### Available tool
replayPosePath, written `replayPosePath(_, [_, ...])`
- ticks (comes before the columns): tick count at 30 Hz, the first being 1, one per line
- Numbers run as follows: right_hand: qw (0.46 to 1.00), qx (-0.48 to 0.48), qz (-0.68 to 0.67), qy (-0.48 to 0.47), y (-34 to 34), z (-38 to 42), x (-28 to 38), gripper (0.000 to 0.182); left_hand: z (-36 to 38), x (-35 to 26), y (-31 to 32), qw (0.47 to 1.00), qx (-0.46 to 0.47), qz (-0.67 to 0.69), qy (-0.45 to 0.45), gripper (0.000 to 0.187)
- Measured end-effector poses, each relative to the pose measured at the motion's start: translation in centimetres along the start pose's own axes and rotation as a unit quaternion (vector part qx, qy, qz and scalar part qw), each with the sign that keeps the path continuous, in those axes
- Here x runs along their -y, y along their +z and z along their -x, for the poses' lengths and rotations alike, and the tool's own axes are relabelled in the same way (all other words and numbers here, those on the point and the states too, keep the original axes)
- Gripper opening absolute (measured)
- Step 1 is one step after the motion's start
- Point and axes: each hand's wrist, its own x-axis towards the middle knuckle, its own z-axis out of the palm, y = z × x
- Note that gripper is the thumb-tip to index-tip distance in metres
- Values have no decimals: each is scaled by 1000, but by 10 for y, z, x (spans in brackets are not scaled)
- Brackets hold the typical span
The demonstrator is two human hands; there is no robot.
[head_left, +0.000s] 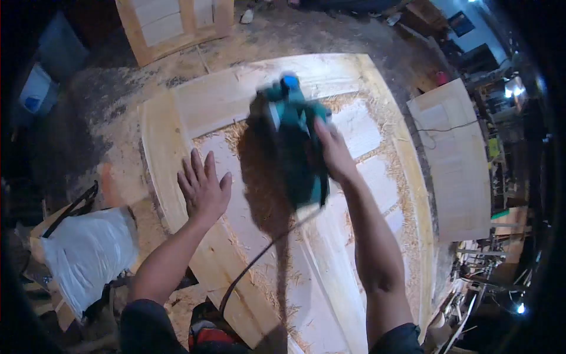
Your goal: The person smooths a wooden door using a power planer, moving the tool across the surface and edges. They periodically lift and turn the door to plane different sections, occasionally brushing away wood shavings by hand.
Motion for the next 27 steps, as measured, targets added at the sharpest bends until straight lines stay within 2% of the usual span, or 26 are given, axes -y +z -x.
replayPosePath(2, [998,24,-45,40,-25,82,-27,41,1,3,-2,1000,-2,25,5,71])
replayPosePath(3, [998,31,-25,39,-39,131,-44,41,1,5,5,999,-9,38,8,72])
replayPosePath(5, [990,-48,-98,85,-58,235,-101,46,0,7,1,999,-3,53,10,73])
replayPosePath(6, [985,-67,-81,134,-67,292,-107,48,-1,7,-2,998,3,67,6,73])
replayPosePath(7, [986,8,-94,140,-90,349,-133,50,0,5,-2,997,10,81,5,73])
replayPosePath(10, [936,-255,-160,181,-25,477,-104,52,8,8,-12,993,32,104,50,73])
replayPosePath(12, [891,-356,-120,256,-1,551,-84,44,17,16,-7,986,37,109,123,77])
replayPosePath(13, [889,-331,-15,315,17,576,-46,26,32,19,-9,980,46,106,163,78])
replayPosePath(14, [890,-374,-26,258,37,601,-48,16,51,23,-10,972,51,105,203,78])
replayPosePath(15, [878,-403,-52,254,53,629,-51,16,75,28,-11,964,58,102,239,78])
replayPosePath(18, [849,-464,-98,233,111,699,-51,18,169,41,-25,938,64,85,330,79])
replayPosePath(19, [840,-481,-110,226,131,719,-55,19,201,46,-35,923,98,69,365,79])
replayPosePath(20, [834,-484,-105,244,143,735,-63,20,230,49,-41,906,127,53,399,80])
replayPosePath(22, [816,-497,-102,278,167,764,-82,22,292,68,-29,871,125,53,472,79])
replayPosePath(25, [804,-496,-84,315,205,791,-96,29,337,95,-54,789,250,112,550,68])
replayPosePath(27, [788,-528,-76,307,226,778,-59,38,344,107,-64,731,315,107,596,57])
